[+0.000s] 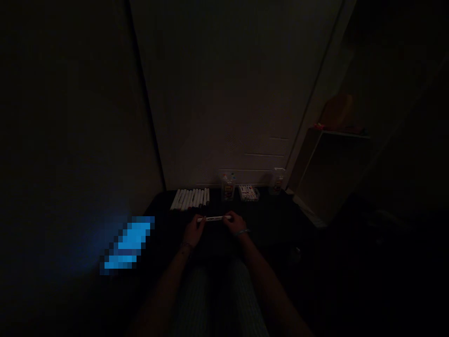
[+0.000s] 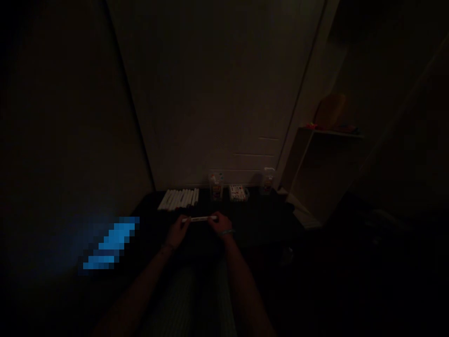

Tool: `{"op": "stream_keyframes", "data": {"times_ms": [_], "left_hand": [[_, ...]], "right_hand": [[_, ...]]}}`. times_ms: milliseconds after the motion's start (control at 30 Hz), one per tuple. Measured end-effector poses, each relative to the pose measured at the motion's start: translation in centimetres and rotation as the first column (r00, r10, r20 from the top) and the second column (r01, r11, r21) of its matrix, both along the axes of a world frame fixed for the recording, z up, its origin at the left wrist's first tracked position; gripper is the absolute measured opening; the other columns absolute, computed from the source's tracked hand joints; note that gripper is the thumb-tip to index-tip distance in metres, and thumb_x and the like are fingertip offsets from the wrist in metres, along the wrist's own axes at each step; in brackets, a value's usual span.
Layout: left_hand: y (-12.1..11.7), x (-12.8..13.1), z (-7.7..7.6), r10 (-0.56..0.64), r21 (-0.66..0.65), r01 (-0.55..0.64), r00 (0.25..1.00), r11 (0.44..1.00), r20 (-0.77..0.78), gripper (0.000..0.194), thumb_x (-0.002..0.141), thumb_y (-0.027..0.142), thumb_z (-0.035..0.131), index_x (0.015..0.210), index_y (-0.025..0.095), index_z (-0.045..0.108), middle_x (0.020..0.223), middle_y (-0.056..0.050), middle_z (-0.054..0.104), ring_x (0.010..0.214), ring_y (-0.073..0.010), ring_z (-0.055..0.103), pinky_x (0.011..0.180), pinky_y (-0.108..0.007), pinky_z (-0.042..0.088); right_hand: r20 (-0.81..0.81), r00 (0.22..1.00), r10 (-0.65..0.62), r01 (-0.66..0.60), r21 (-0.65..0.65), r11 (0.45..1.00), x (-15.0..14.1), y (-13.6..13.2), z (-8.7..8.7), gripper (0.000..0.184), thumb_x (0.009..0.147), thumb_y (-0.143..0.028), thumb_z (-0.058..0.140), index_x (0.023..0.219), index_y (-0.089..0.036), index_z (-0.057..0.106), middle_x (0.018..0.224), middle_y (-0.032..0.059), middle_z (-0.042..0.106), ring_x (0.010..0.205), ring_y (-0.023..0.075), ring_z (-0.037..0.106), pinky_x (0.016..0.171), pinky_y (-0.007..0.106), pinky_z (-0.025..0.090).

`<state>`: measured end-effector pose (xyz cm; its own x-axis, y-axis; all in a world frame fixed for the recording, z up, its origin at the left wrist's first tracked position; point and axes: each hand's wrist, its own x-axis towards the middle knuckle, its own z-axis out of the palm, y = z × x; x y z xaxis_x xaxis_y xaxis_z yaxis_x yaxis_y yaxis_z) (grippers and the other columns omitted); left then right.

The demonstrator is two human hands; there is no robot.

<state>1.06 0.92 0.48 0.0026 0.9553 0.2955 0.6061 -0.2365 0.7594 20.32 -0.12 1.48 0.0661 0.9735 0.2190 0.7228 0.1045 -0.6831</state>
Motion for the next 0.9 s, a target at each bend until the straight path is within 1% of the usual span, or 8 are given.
{"op": "stream_keyframes", "data": {"times_ms": [133,267,467,567,767,900], "left_hand": [[-0.09,0.09,0.06,0.017,0.001,-0.017,1.000,1.000,0.003,0.032,0.077,0.049,0.037,0.085,0.022,0.053,0.073,0.000,0.062,0.065,-0.0137,0.057,0.058,-0.021,0.038],[-0.18,0.07,0.15,0.006,-0.008,-0.006,1.000,1.000,-0.006,0.032,0.078,0.049,0.036,0.087,0.022,0.053,0.074,-0.001,0.062,0.067,-0.0137,0.057,0.059,-0.021,0.039],[-0.06,0.03,-0.03,0.020,0.006,-0.020,1.000,1.000,-0.020,0.034,0.078,0.049,0.035,0.086,0.022,0.052,0.075,-0.001,0.062,0.067,-0.0132,0.057,0.060,-0.021,0.039],[0.03,0.00,-0.19,0.017,-0.007,-0.017,0.999,1.000,-0.029,0.034,0.079,0.050,0.034,0.087,0.022,0.052,0.074,0.000,0.061,0.066,-0.0131,0.057,0.058,-0.020,0.039],[-0.02,0.09,-0.12,-0.014,0.011,0.014,1.000,1.000,0.002,0.032,0.078,0.048,0.035,0.086,0.022,0.051,0.075,0.000,0.061,0.069,-0.0131,0.057,0.061,-0.020,0.040],[-0.06,0.09,-0.08,-0.017,0.013,0.017,1.000,1.000,0.016,0.032,0.079,0.048,0.034,0.086,0.022,0.051,0.076,0.000,0.061,0.070,-0.0135,0.058,0.063,-0.021,0.040]], "right_hand": [[0.021,1.000,-0.023,0.023,-0.010,1.000,0.05,0.02,0.01,0.024,0.081,-0.041,0.040,0.090,-0.027,0.057,0.083,-0.0033,0.061,0.077,0.0114,0.055,0.064,0.019,0.037],[0.025,1.000,-0.014,0.014,-0.005,1.000,0.08,0.13,-0.06,0.025,0.083,-0.038,0.036,0.092,-0.028,0.057,0.084,-0.0034,0.061,0.077,0.0109,0.055,0.066,0.019,0.037],[-0.022,1.000,0.002,-0.002,0.002,1.000,0.07,0.05,-0.03,0.025,0.080,-0.043,0.041,0.090,-0.027,0.057,0.082,-0.0040,0.061,0.075,0.0107,0.055,0.063,0.019,0.036],[-0.037,0.999,0.011,-0.011,0.007,1.000,0.07,-0.03,0.01,0.025,0.078,-0.045,0.044,0.090,-0.027,0.057,0.082,-0.0040,0.061,0.076,0.0110,0.055,0.063,0.019,0.036],[-0.018,1.000,-0.012,0.012,0.006,1.000,0.14,0.51,-0.46,0.023,0.082,-0.034,0.038,0.089,-0.026,0.058,0.082,-0.0035,0.061,0.075,0.0107,0.054,0.063,0.019,0.036],[-0.010,1.000,-0.017,0.017,0.038,0.999,0.08,0.63,-0.75,0.023,0.082,-0.034,0.038,0.090,-0.027,0.058,0.083,-0.0032,0.061,0.075,0.0109,0.054,0.063,0.019,0.035]]}}
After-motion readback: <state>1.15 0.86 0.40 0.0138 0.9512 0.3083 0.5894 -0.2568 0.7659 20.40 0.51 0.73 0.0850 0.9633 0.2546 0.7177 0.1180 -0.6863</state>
